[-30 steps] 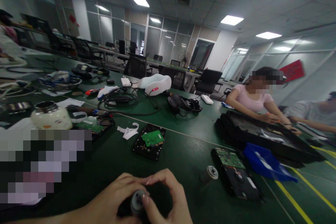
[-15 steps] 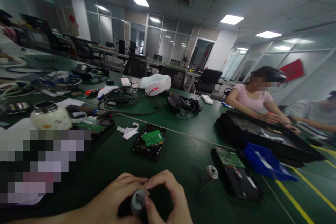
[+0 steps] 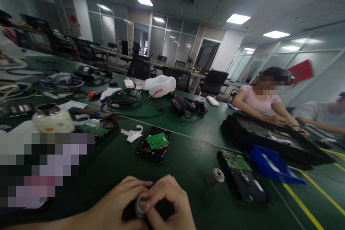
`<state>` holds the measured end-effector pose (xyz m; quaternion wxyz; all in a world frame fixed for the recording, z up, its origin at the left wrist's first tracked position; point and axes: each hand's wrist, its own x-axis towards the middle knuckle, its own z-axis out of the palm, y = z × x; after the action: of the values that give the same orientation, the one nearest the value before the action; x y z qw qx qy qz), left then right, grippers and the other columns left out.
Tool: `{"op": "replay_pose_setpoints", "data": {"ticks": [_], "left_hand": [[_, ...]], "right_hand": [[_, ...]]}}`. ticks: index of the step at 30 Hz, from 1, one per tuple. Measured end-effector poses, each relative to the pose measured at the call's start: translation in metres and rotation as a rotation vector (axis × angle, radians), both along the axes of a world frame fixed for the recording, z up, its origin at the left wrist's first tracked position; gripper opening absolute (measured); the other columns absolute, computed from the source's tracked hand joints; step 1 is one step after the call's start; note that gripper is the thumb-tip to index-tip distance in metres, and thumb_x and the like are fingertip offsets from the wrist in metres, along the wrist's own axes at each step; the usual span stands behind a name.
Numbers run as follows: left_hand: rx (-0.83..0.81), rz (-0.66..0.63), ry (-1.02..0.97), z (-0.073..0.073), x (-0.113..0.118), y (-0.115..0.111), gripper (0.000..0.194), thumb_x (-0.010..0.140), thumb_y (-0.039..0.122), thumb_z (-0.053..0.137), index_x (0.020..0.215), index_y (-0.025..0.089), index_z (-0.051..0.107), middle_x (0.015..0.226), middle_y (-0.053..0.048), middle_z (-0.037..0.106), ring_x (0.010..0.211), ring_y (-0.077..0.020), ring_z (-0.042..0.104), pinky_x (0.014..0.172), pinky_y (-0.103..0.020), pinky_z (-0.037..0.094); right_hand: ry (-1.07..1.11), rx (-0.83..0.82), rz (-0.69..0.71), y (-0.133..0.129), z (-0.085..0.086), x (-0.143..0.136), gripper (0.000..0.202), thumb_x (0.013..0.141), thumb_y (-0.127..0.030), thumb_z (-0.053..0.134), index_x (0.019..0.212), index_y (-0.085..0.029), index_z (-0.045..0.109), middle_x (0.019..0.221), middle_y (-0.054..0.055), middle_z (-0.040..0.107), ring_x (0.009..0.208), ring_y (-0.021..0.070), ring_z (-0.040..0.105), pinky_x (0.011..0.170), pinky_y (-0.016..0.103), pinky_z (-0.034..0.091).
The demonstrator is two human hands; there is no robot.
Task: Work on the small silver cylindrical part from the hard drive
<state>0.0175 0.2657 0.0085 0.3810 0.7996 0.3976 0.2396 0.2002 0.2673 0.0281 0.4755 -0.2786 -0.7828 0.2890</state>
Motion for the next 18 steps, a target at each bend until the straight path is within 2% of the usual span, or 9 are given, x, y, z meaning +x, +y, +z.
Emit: {"op": "replay_pose_setpoints", "data": {"ticks": [4,7,10,14,18], "left_hand": [[-0.018,0.000,0.021,0.000,-0.001,0.001,0.050,0.066,0.034,0.086,0.109,0.018,0.068,0.123,-0.009,0.066,0.118,-0.0296,0.054,0.100,-0.040,0.041],[-0.018,0.012,0.040,0.000,-0.002,0.000,0.052,0.064,0.038,0.086,0.109,0.018,0.069,0.125,-0.010,0.065,0.119,-0.0313,0.053,0.099,-0.042,0.041],[-0.006,0.017,0.059,0.001,-0.001,-0.001,0.051,0.066,0.039,0.085,0.109,0.018,0.069,0.127,-0.011,0.063,0.118,-0.0322,0.053,0.099,-0.043,0.041],[0.003,0.004,0.089,0.002,-0.001,0.000,0.052,0.067,0.040,0.084,0.111,0.017,0.068,0.127,-0.012,0.063,0.119,-0.0325,0.053,0.099,-0.044,0.041],[-0.003,0.002,0.101,0.002,-0.002,0.001,0.052,0.069,0.040,0.083,0.111,0.015,0.068,0.128,-0.013,0.063,0.119,-0.0316,0.052,0.100,-0.043,0.041]], "right_hand": [[0.048,-0.057,-0.152,0.007,-0.003,0.006,0.017,0.078,-0.009,0.068,0.069,-0.022,0.061,0.073,0.002,0.070,0.073,0.0180,0.068,0.067,0.028,0.056],[-0.054,-0.170,-0.259,0.019,-0.011,0.014,0.010,0.079,-0.016,0.069,0.072,-0.020,0.063,0.078,0.004,0.070,0.078,0.0216,0.070,0.073,0.034,0.056],[-0.208,-0.228,-0.244,0.027,-0.021,0.020,0.005,0.080,-0.015,0.068,0.078,-0.020,0.067,0.083,0.005,0.071,0.083,0.0239,0.069,0.077,0.039,0.055],[-0.284,-0.237,-0.225,0.031,-0.028,0.024,0.014,0.078,-0.012,0.069,0.088,-0.021,0.070,0.094,0.006,0.072,0.095,0.0250,0.066,0.086,0.042,0.052],[-0.270,-0.258,-0.226,0.032,-0.030,0.025,0.007,0.078,-0.014,0.070,0.080,-0.021,0.071,0.085,0.006,0.074,0.091,0.0250,0.067,0.083,0.040,0.052]]}}
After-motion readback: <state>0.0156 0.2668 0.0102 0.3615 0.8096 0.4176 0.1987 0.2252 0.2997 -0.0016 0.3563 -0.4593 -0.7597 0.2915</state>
